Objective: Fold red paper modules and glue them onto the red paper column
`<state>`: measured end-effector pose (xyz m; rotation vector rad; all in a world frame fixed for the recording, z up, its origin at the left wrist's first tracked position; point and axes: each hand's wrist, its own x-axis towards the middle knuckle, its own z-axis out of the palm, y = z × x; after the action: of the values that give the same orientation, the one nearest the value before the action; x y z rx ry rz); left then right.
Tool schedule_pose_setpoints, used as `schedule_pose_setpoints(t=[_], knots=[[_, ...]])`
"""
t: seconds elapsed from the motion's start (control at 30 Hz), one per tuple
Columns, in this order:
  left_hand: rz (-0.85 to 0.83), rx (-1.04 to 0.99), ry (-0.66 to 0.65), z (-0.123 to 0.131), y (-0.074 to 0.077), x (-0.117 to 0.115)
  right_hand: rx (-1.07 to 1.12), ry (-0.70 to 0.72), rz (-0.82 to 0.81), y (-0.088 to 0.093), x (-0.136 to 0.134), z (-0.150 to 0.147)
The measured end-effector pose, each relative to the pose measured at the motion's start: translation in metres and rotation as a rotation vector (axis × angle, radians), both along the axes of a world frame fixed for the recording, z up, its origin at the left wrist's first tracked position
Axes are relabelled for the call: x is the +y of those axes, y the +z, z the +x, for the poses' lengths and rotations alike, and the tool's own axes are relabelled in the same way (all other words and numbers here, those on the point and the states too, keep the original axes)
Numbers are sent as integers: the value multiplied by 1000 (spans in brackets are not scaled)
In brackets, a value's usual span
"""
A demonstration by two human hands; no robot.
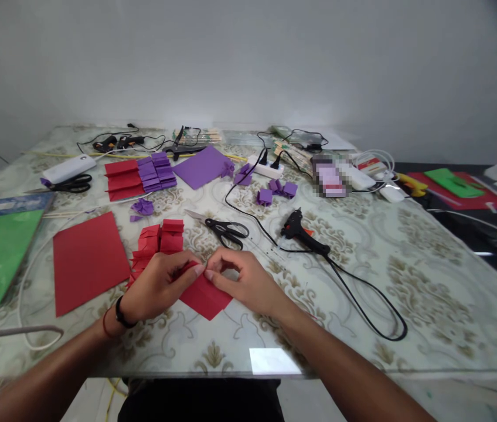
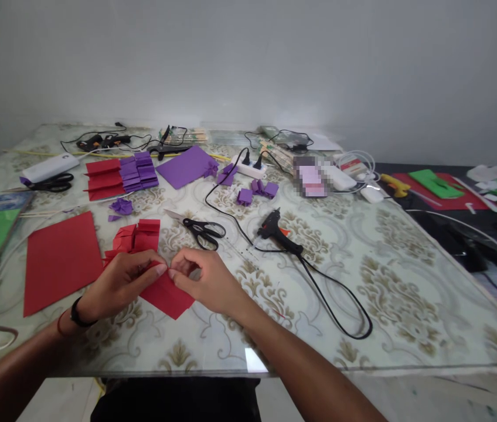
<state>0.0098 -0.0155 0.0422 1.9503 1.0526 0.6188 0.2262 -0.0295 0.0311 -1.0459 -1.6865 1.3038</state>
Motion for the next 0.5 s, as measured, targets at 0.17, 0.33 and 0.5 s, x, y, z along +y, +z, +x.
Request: schedule_pose_setpoints(t=[0.17,0.33,0.5], knots=[[20,-38,-20,0,4,0,26,0,-7,0,-1,0],[32,-45,-28,0,1,0,60,-2,-7,-3,0,-1],[107,-74,-38,-1,2,-1,59,11,-4,-2,0,-1]])
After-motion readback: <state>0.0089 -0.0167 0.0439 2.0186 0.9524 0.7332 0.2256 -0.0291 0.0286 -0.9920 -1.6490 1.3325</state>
